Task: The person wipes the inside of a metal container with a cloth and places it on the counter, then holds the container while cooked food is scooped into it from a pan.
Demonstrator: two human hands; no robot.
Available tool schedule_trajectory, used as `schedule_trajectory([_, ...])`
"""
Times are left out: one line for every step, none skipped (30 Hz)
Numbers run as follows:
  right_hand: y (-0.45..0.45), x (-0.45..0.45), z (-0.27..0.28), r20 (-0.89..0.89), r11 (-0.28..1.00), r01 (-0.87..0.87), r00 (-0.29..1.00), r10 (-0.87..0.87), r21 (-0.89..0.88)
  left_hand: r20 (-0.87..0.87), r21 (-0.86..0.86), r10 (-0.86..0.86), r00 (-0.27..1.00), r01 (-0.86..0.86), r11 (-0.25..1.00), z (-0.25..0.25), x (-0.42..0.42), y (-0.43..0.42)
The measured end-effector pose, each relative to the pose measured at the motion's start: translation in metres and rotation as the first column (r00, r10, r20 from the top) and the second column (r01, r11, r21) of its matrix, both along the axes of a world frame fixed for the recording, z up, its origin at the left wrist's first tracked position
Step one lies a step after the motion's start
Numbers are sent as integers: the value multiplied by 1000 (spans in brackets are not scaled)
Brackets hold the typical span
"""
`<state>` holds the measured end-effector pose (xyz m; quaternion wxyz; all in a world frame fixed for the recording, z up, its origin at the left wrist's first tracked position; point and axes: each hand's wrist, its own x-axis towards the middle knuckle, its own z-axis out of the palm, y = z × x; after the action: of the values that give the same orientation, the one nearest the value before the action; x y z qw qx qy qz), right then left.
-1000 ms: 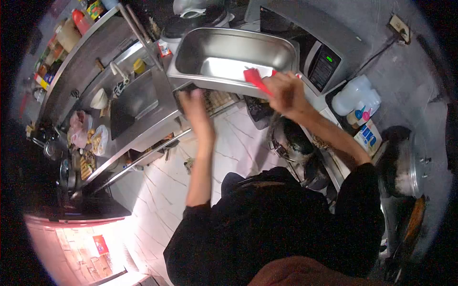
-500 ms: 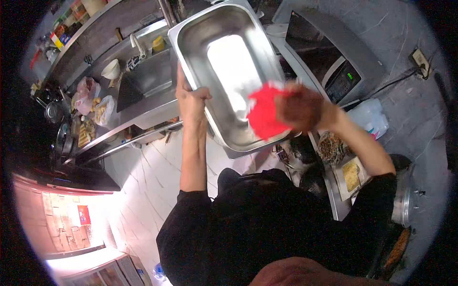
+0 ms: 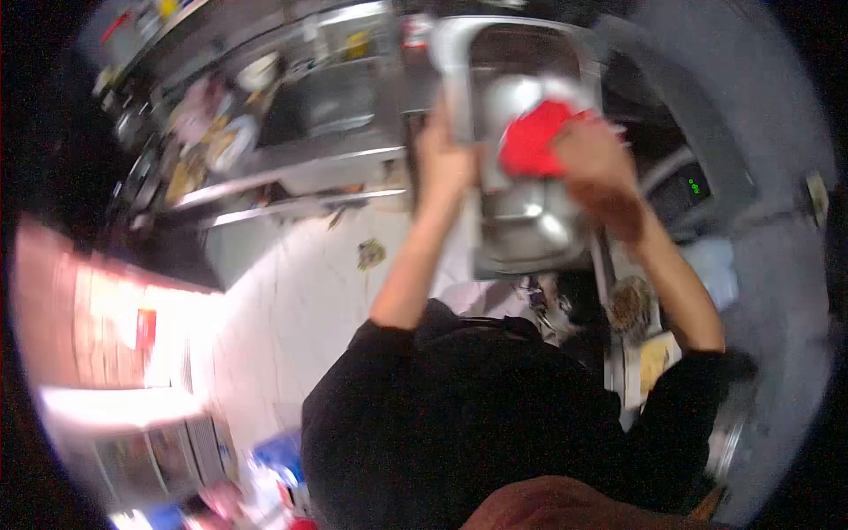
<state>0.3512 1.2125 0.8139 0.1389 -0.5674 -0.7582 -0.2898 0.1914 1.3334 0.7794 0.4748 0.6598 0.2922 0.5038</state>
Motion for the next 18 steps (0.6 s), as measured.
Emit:
schedule_trajectory([15, 4, 11, 64, 993, 89, 994, -94, 75, -29, 89, -25, 999, 28, 996, -4, 6, -7])
schedule_trajectory([37, 9, 16, 109, 983, 108, 986, -124, 147, 71, 359, -13, 997, -14, 933, -19, 22, -9])
schedule_trajectory([57, 15, 17, 147, 965, 139, 974, -174, 223, 207, 286, -213, 955, 149, 946, -15, 30, -19])
schedule_trajectory([67, 28, 8, 250, 958, 266, 926, -284, 105, 292, 301, -268, 918, 178, 937, -16, 42, -24])
schedule_trajectory([74, 42, -6, 367, 913, 407, 849, -380, 3, 371, 321, -332, 867, 216, 922, -17, 49, -27])
schedule_trajectory([77, 55, -24, 405, 903, 429, 829, -386, -15, 365, 345, -326, 872, 199, 917, -15, 48, -26])
schedule_trajectory([77, 60, -42, 446, 890, 455, 802, -397, -27, 361, 372, -327, 873, 186, 909, -10, 49, -23])
schedule_trajectory([68, 50, -54, 365, 900, 431, 849, -381, -64, 360, 399, -332, 872, 178, 899, -7, 48, -21])
schedule_trajectory([58, 39, -68, 280, 909, 404, 888, -365, -98, 346, 319, -324, 880, 215, 923, -5, 45, -22])
schedule_trajectory([60, 61, -122, -5, 895, 413, 908, -420, -169, 331, 235, -322, 887, 253, 938, -4, 41, -26])
schedule_trajectory([62, 81, -175, -297, 896, 397, 847, -441, -201, 310, 203, -323, 894, 269, 941, -2, 37, -31])
schedule_trajectory([43, 79, -195, -395, 884, 378, 794, -462, -273, 288, 171, -324, 901, 284, 943, 0, 34, -35])
schedule_trajectory([27, 67, -201, -444, 878, 337, 766, -466, -340, 188, 209, -264, 946, 224, 952, 0, 32, -35])
schedule_trajectory([13, 54, -205, -494, 871, 292, 732, -469, -394, 87, 253, -199, 976, 171, 952, -1, 31, -33])
schedule_trajectory([7, 45, -205, -546, 875, 242, 703, -456, -419, -11, 302, -126, 992, 123, 945, -1, 31, -32])
schedule_trajectory([6, 36, -204, -601, 878, 185, 665, -443, -442, 37, 288, -165, 986, 147, 946, -3, 32, -32])
schedule_trajectory([6, 25, -201, -662, 880, 120, 615, -429, -459, 82, 271, -210, 974, 181, 945, -7, 33, -36])
schedule_trajectory([7, 13, -198, -723, 882, 58, 550, -419, -467, 119, 282, -220, 968, 180, 942, -14, 37, -36])
